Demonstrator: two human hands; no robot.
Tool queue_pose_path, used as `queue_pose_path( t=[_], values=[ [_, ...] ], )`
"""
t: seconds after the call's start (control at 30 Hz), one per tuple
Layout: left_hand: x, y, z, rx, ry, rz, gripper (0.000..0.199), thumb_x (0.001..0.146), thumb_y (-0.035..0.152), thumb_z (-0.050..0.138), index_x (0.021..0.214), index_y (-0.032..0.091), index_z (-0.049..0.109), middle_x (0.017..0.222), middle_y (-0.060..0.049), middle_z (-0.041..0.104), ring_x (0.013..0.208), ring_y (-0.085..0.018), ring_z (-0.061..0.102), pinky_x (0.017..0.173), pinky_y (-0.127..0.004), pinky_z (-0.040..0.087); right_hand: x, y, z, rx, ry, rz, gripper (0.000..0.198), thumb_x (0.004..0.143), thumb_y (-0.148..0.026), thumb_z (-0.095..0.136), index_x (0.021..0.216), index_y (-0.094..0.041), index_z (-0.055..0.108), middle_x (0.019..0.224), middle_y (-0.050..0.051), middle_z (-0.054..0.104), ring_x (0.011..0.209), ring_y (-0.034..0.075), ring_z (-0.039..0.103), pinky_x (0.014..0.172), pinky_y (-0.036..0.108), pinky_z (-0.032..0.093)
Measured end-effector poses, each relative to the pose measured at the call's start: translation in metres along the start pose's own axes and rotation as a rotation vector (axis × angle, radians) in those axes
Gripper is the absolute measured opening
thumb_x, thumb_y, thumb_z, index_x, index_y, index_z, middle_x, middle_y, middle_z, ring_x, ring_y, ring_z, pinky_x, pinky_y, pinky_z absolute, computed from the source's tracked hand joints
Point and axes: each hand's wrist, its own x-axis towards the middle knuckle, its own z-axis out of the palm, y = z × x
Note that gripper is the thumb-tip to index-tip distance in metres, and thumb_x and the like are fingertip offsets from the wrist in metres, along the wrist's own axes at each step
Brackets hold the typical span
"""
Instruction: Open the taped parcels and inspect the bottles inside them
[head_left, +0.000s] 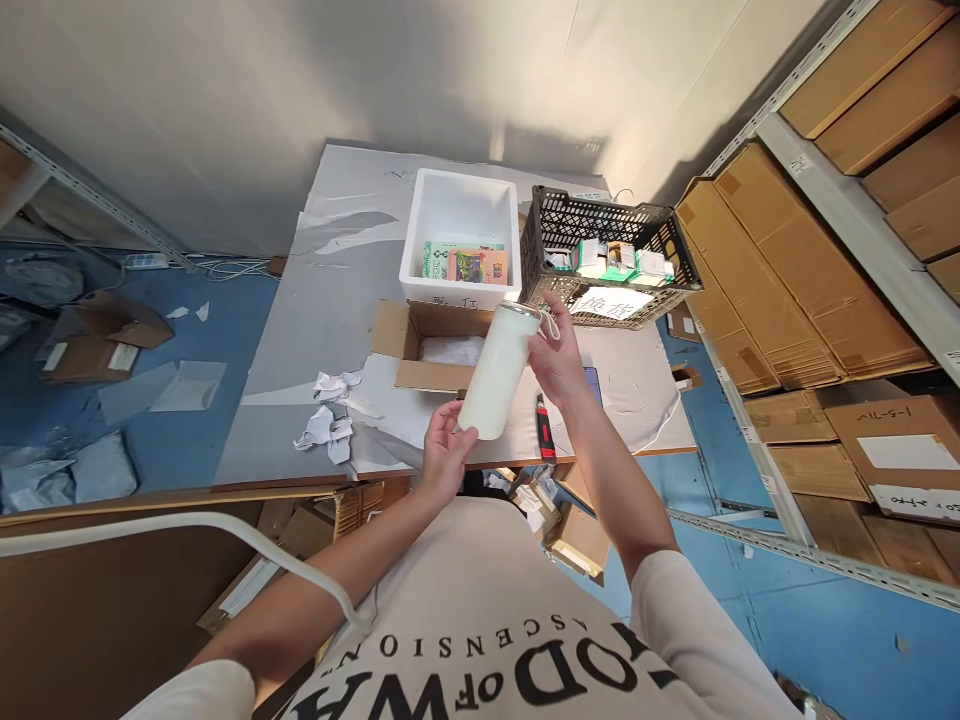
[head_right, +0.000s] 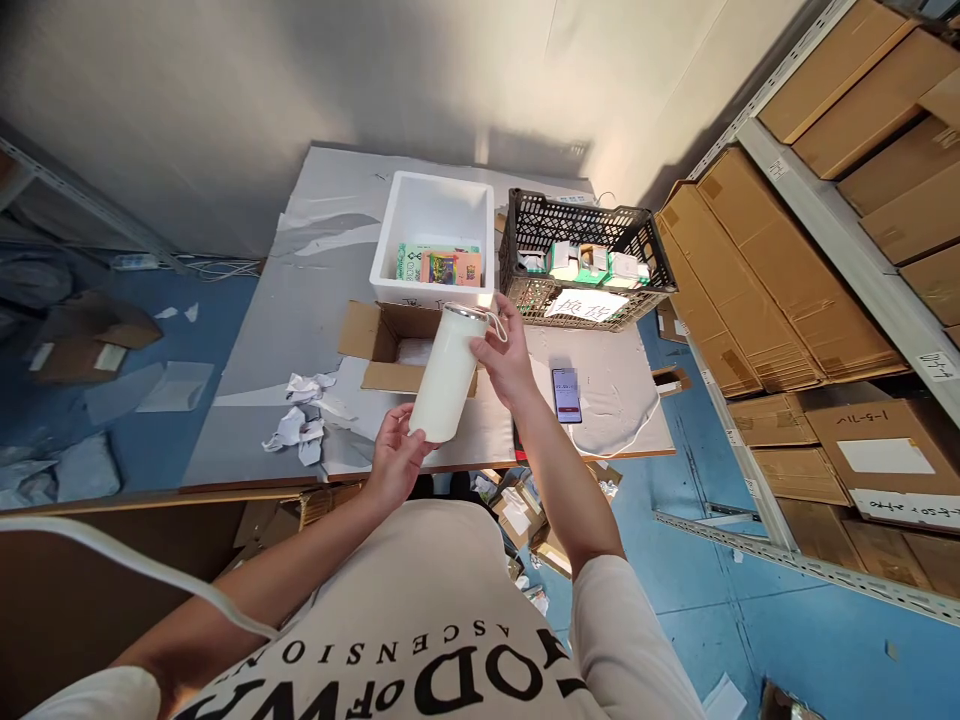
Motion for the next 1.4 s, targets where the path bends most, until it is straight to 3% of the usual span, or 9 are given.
queue_pose_path(
  t=[0.17,0.37,0.53,0.63,0.8,0.93,1.1,1.4],
  values=[
    [-0.002,0.007,0.003,-0.180,-0.099,-0.150,0.045,0.073,0.049,0.069,0.108,0.024,0.054,0.112,-0.005,0.064,0.095,-0.021,0.064,0.080,-0.038,0.055,0.003,-0.009,-0.010,0.027,-0.192,0.031,0.073,0.058,-0.066,0.076,0.118,-0.036,0.047,0.116,0.001,0.059,0.102,0.024,0.059,0.076,0.038,0.054],
    [-0.004,0.001,0.000,-0.216,-0.138,-0.347,0.050,0.080,0.058,0.058,0.112,0.020,0.056,0.114,-0.010,0.067,0.101,-0.028,0.066,0.089,-0.046,0.051,0.003,-0.003,-0.004,0.068,-0.137,0.121,0.060,0.064,-0.047,0.080,0.112,-0.036,0.046,0.097,-0.003,0.060,0.078,0.015,0.061,0.067,0.030,0.053],
    [-0.004,0.000,-0.004,-0.145,-0.120,-0.274,0.056,0.076,0.060,0.064,0.113,0.020,0.055,0.124,-0.011,0.061,0.105,-0.027,0.063,0.089,-0.047,0.052,0.003,0.001,0.000,0.037,-0.043,0.161,0.059,0.062,-0.046,0.081,0.108,-0.034,0.047,0.094,-0.003,0.060,0.079,0.016,0.061,0.068,0.031,0.054],
    [-0.003,0.001,-0.005,-0.047,-0.103,-0.139,0.066,0.063,0.046,0.081,0.117,0.024,0.050,0.132,-0.009,0.052,0.105,-0.023,0.061,0.086,-0.041,0.054,0.004,0.004,0.001,-0.001,-0.022,0.154,0.059,0.061,-0.046,0.082,0.107,-0.033,0.047,0.097,-0.002,0.061,0.082,0.016,0.061,0.069,0.031,0.054],
    [-0.002,-0.003,-0.006,0.069,-0.036,-0.043,0.063,0.060,0.031,0.084,0.110,0.025,0.046,0.117,-0.005,0.059,0.096,-0.017,0.062,0.085,-0.034,0.053,0.004,0.007,0.004,-0.028,-0.040,0.124,0.059,0.062,-0.049,0.081,0.109,-0.034,0.048,0.105,-0.001,0.060,0.088,0.017,0.060,0.075,0.033,0.054],
    [-0.002,0.000,-0.010,0.001,-0.095,-0.071,0.062,0.062,0.040,0.082,0.111,0.024,0.049,0.111,-0.005,0.063,0.098,-0.019,0.062,0.084,-0.035,0.052,0.003,-0.001,0.003,0.025,-0.129,0.106,0.066,0.060,-0.059,0.078,0.113,-0.034,0.049,0.112,0.001,0.059,0.097,0.021,0.060,0.078,0.035,0.053],
    [-0.005,0.008,-0.013,-0.164,-0.171,-0.192,0.057,0.072,0.055,0.070,0.116,0.022,0.055,0.122,-0.009,0.063,0.108,-0.028,0.062,0.091,-0.044,0.051,0.002,-0.013,0.002,0.065,-0.191,0.102,0.069,0.058,-0.071,0.072,0.112,-0.033,0.050,0.116,0.003,0.059,0.104,0.025,0.058,0.080,0.040,0.052],
    [-0.008,-0.001,-0.027,-0.185,-0.228,-0.383,0.060,0.078,0.063,0.060,0.118,0.018,0.056,0.115,-0.012,0.068,0.102,-0.030,0.067,0.094,-0.048,0.048,-0.002,0.004,0.005,-0.039,-0.111,0.205,0.058,0.063,-0.051,0.080,0.108,-0.033,0.047,0.095,-0.002,0.062,0.079,0.015,0.062,0.068,0.029,0.055]
  ],
)
